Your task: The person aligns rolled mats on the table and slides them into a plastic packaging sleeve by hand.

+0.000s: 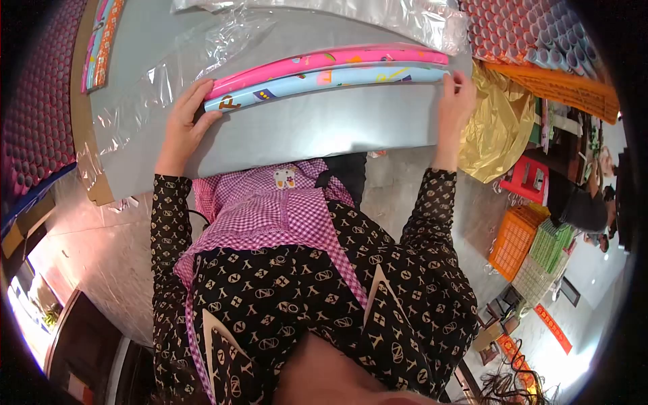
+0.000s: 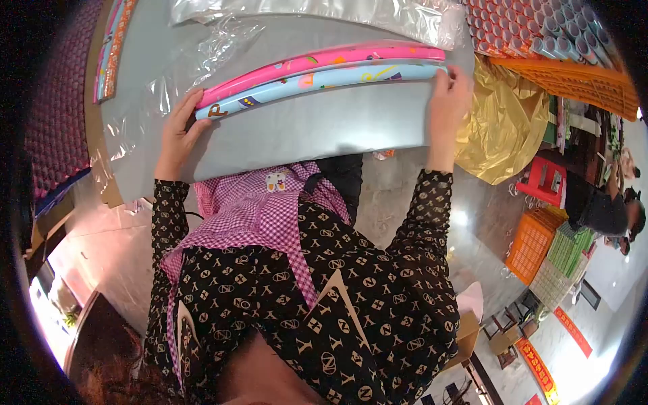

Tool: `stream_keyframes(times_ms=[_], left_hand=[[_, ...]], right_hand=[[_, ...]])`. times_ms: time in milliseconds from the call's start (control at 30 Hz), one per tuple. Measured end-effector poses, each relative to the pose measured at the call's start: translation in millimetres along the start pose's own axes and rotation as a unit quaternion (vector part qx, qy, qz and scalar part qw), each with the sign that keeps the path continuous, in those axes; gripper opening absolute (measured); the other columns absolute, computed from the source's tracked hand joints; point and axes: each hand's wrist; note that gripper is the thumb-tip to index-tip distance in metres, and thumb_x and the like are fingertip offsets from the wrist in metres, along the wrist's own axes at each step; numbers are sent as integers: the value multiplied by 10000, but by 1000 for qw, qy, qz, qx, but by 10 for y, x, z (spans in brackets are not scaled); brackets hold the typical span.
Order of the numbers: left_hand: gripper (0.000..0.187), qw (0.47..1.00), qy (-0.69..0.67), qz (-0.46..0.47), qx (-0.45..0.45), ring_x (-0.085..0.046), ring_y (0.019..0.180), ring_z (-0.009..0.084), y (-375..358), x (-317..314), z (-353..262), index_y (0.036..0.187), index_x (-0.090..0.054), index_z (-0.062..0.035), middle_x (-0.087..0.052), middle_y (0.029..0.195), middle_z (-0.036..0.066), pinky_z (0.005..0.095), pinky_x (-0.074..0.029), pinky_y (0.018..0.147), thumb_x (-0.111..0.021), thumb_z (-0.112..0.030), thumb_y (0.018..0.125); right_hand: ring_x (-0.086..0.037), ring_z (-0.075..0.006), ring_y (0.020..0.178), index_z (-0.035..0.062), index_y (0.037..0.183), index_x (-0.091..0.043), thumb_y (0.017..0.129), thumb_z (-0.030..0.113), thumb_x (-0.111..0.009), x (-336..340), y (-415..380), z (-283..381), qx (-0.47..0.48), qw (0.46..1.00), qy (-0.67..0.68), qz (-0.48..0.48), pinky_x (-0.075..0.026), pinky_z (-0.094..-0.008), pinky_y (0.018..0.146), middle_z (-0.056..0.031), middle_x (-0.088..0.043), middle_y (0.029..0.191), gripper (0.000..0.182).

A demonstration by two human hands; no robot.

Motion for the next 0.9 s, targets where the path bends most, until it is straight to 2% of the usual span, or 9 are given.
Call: stream_keyframes(times_ms=[33,100,200,433,600,667,767,800,900], left_hand=[[559,1000,-5,-1,-1,-547,1216,251,4,0,6,1325,-554,-60,-548,1361,106,333,-442,1015,-746,-115,803],[558,1000,-1,-1,-3,-547,1216,251,0,0,37,1325,-554,-61,-549,1360,106,332,-441,1016,-746,-113,804],[557,1000,3,-1,-7,-548,1216,250,1,-1,39,1325,-556,-65,-551,1358,105,331,-442,1016,-746,-110,804],[550,1000,13,-8,-24,-543,1222,265,-2,-4,56,1322,-557,-70,-550,1355,112,339,-444,1016,-743,-117,806],[539,999,19,-1,32,-534,1221,309,-24,2,-92,1328,-539,-50,-543,1340,166,372,-434,1023,-705,-95,816],[549,999,-8,-7,32,-561,1168,278,-2,-27,-83,1308,-523,39,-565,1264,178,359,-441,1010,-670,-28,782],[550,999,40,-5,-5,-522,1235,281,5,17,-127,1309,-527,45,-549,1297,189,359,-408,1052,-681,-36,786],[532,999,-3,3,45,-509,1257,279,-20,4,-115,1306,-527,53,-529,1335,192,355,-404,1057,-661,-25,797],[521,999,-29,-5,18,-518,1243,268,-26,-2,-166,1299,-527,64,-499,1366,182,343,-407,1056,-639,9,793]], right_hand=[[-626,-246,830,25,1155,-622,854,156,-704,-42,-65,98,0,1000,0,1,-497,-338,756,-128,-656,1009,338],[-576,-298,1036,75,1163,-641,813,194,-736,-157,-213,325,220,974,-42,-16,-432,-416,906,-118,-643,1100,382],[-520,-282,1156,117,1170,-656,769,233,-760,-233,-332,841,290,956,-21,38,-369,-438,979,-63,-630,1155,430],[-508,-273,1171,154,1190,-652,754,260,-748,-314,-196,849,359,927,-10,111,-353,-438,985,-23,-607,1202,458],[-506,-324,1147,110,1168,-639,759,252,-735,-378,-304,750,353,928,-30,117,-369,-477,971,-81,-600,1201,444],[-487,-359,1179,100,1201,-607,737,269,-745,-297,-283,860,340,931,-5,130,-363,-496,995,-111,-575,1241,513],[-387,-394,1311,57,1320,-501,652,336,-790,-205,-174,1093,340,911,39,232,-319,-524,1078,-140,-447,1415,779],[-350,-389,1351,42,1365,-459,637,336,-811,-268,-164,1138,361,898,21,248,-282,-523,1112,-143,-407,1460,861],[-338,-374,1372,36,1405,-406,619,320,-830,-265,-100,1402,389,865,22,315,-238,-517,1146,-147,-394,1473,938]])
Point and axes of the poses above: each hand's wrist, its own y-axis towards the middle knuckle, its own x-axis out of the back of the hand, z = x × y
